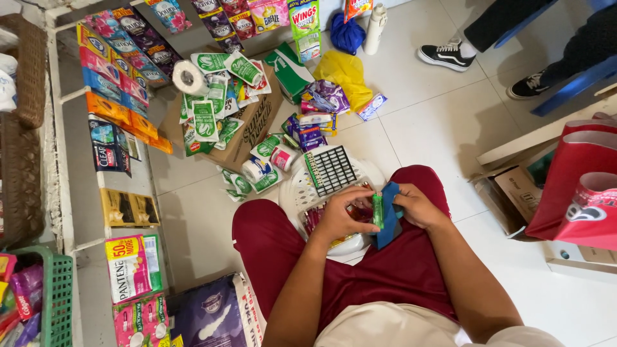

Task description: Sort and organize various product sachets from a basket into a blue pouch while sitting in a store aisle.

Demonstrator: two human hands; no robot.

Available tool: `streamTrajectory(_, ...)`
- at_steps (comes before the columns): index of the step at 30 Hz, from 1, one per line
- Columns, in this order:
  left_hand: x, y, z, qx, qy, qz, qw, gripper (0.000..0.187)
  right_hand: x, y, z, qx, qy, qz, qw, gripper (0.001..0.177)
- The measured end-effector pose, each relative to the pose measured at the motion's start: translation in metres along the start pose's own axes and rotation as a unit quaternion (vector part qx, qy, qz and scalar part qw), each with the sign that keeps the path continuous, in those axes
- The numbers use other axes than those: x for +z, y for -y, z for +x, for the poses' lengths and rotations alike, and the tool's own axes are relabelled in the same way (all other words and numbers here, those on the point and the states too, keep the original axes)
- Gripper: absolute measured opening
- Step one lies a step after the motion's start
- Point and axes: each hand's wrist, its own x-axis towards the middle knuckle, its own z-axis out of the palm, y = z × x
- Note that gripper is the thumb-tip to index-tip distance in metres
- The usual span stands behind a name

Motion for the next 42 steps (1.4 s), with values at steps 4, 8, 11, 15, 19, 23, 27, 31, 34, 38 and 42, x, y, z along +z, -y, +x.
streamTrajectory(4, 0.002, -0.002, 0.001, 0.005, -0.005, 0.022, 1.000, 0.081, -0.002, -0.004, 0.001, 0.007, -0.018, -0.017, 1.000, 0.018)
streamTrajectory(8, 0.002, -0.004, 0.000, 0.001, -0.006, 0.025, 1.000, 0.080, 0.002, -0.001, 0.001, 0.009, -0.028, -0.021, 0.999, 0.019)
streamTrajectory(11, 0.002, -0.003, 0.000, 0.002, -0.012, 0.036, 0.999, 0.080, 0.006, 0.004, 0.001, 0.011, -0.033, -0.028, 0.999, 0.019)
streamTrajectory(15, 0.002, -0.002, 0.001, 0.000, -0.027, 0.046, 0.999, 0.079, 0.016, 0.018, 0.000, 0.016, -0.024, -0.025, 0.999, 0.010)
streamTrajectory(19, 0.006, 0.000, 0.000, -0.006, -0.037, 0.050, 0.998, 0.081, 0.004, 0.004, 0.002, 0.012, 0.028, -0.033, 0.999, 0.014)
streamTrajectory(23, 0.005, -0.006, 0.000, 0.004, -0.040, 0.064, 0.997, 0.081, -0.015, -0.021, 0.003, 0.019, 0.062, -0.045, 0.997, 0.033)
streamTrajectory(27, 0.006, 0.002, -0.001, 0.016, -0.061, 0.105, 0.992, 0.080, -0.010, -0.016, 0.002, 0.044, 0.067, -0.048, 0.996, 0.019)
streamTrajectory(31, 0.005, 0.001, 0.001, 0.012, -0.069, 0.118, 0.991, 0.078, -0.006, -0.016, 0.004, 0.063, 0.032, -0.066, 0.995, 0.012)
streamTrajectory(34, 0.005, 0.007, -0.001, 0.023, -0.076, 0.103, 0.992, 0.074, -0.004, -0.005, 0.005, 0.052, 0.075, -0.082, 0.992, 0.013)
streamTrajectory(38, 0.003, 0.019, -0.003, 0.027, -0.084, 0.109, 0.990, 0.077, 0.003, 0.001, 0.002, 0.049, 0.077, -0.078, 0.993, 0.013)
streamTrajectory(42, 0.003, 0.024, -0.003, 0.039, -0.092, 0.115, 0.988, 0.077, -0.002, -0.010, 0.005, 0.084, 0.040, -0.103, 0.990, 0.015)
